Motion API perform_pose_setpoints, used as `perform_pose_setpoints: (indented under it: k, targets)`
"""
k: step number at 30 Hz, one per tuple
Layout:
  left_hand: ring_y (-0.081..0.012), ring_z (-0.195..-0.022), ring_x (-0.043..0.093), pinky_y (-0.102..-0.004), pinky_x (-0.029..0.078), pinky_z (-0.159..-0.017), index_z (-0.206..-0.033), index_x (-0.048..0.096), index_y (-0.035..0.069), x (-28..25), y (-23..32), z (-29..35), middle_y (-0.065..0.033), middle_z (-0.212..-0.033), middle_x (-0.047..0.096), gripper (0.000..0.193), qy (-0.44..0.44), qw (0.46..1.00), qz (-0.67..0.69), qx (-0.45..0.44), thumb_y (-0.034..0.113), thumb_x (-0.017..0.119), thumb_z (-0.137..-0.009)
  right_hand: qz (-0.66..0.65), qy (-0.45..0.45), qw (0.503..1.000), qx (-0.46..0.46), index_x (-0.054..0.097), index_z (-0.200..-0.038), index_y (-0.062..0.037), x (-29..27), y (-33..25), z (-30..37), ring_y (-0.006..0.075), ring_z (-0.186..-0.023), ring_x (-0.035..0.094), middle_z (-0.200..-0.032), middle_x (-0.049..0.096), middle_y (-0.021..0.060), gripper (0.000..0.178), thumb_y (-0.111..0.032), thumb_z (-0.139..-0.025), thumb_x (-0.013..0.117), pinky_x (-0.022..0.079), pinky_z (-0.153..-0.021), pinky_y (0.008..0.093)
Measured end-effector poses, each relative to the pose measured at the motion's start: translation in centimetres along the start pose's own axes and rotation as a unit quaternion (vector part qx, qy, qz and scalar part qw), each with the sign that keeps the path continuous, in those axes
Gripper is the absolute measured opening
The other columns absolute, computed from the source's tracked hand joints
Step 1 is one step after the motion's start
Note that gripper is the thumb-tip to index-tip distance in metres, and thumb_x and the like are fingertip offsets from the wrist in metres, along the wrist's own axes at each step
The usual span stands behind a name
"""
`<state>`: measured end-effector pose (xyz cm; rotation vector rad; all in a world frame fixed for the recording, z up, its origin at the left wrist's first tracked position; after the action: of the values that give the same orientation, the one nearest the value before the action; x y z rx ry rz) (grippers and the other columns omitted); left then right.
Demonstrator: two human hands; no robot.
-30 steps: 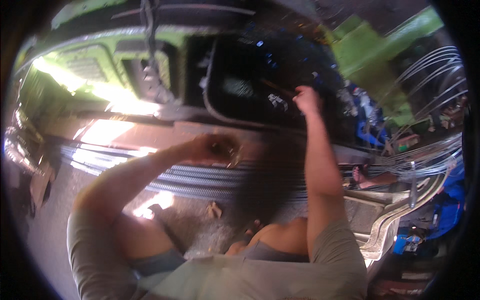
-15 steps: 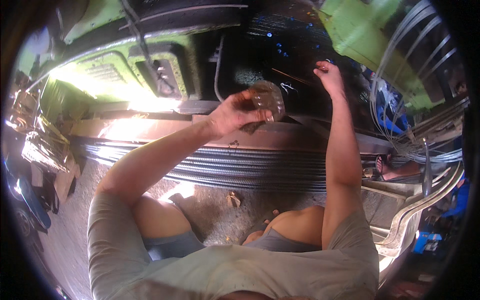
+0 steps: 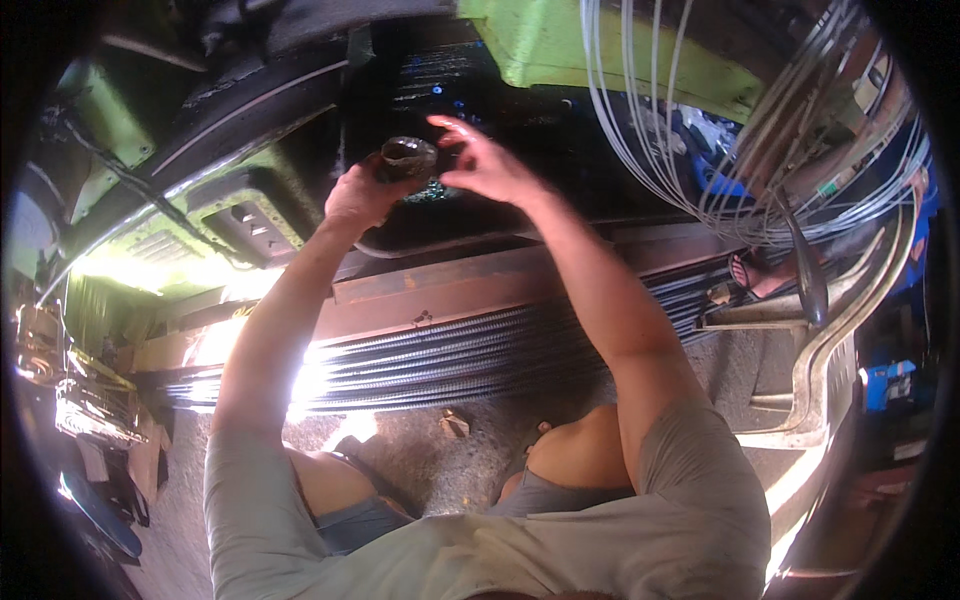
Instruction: The person scrubs a small metal part with a dark abrasive pad over a metal basin, then moves to a different area to wipe a large green machine component with a cloth. The person handles the parts by hand, using the pad and cloth for cleaning.
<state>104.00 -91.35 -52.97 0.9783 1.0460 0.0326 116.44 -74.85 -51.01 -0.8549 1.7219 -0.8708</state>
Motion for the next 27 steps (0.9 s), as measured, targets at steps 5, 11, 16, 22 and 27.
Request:
perform_pose_setpoints:
  k: [5,11,16,22,27]
  targets:
    - [-0.0232,-0.077,0.074,-0.0378,0.058,-0.076,-0.133,0.063,0.015,0.0,-2.2,-1.1,-0.0111,-0.089,0.075,0.076,0.032,0.996,-0.002,0.079,0.055,0.084,-0.072,0.075,0.021,0.988,-0.134,0.063,-0.131,-0.0106,3.2,-1.7,-0.6,0.0187,-0.090,0.064,-0.122,0.064,0.0065,0.052,-0.005,-0.081,0.078,0.053,-0.080,0.0317]
    - [-0.0189,-0.067,0.070,-0.0343,0.056,-0.066,-0.132,0.061,0.010,-0.2,-1.5,0.3,-0.0113,-0.080,0.072,0.074,0.032,0.992,0.058,0.103,0.049,0.085,-0.074,0.144,-0.001,0.984,-0.102,0.072,-0.103,-0.0011,2.0,-1.0,-1.7,0.0258,-0.095,0.070,-0.100,0.071,0.0142,0.017,-0.013,-0.090,0.071,0.053,-0.086,0.0362]
    - [-0.0174,-0.067,0.070,-0.0330,0.056,-0.065,-0.135,0.057,0.006,-1.1,-2.2,0.8,-0.0113,-0.081,0.071,0.075,0.023,0.988,0.130,0.078,0.044,0.084,-0.077,0.242,0.077,0.964,0.080,0.073,-0.107,-0.0010,-5.7,3.3,-1.9,0.0257,-0.091,0.071,-0.098,0.074,0.0173,0.027,-0.021,-0.089,0.074,0.054,-0.086,0.0380]
    - [-0.0204,-0.085,0.072,-0.0323,0.057,-0.081,-0.133,0.059,0.005,-1.8,-2.4,0.8,-0.0135,-0.099,0.074,0.071,0.020,0.990,0.119,0.075,0.043,0.084,-0.077,0.449,0.213,0.802,0.332,0.076,-0.101,-0.0105,-19.5,7.9,5.9,0.0391,-0.105,0.068,-0.109,0.072,0.0186,0.032,-0.034,-0.079,0.071,0.052,-0.093,0.0457]
    - [-0.0224,-0.096,0.071,-0.0326,0.056,-0.089,-0.131,0.061,0.005,-2.0,-2.9,0.7,-0.0135,-0.108,0.073,0.069,0.029,0.987,0.122,0.100,0.042,0.083,-0.078,0.231,0.228,0.855,0.404,0.067,-0.086,0.0017,-20.4,14.0,8.3,0.0146,-0.057,0.064,-0.082,0.069,0.0104,0.015,-0.010,-0.084,0.076,0.050,-0.049,0.0314]
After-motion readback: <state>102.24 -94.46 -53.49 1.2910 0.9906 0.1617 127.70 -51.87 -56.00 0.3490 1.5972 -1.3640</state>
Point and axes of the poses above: each hand's wrist, its own z-axis away from the middle knuckle, its own x-axis out of the palm, y = z × x, the point moved 6 cm from there along -z, towards the middle knuckle
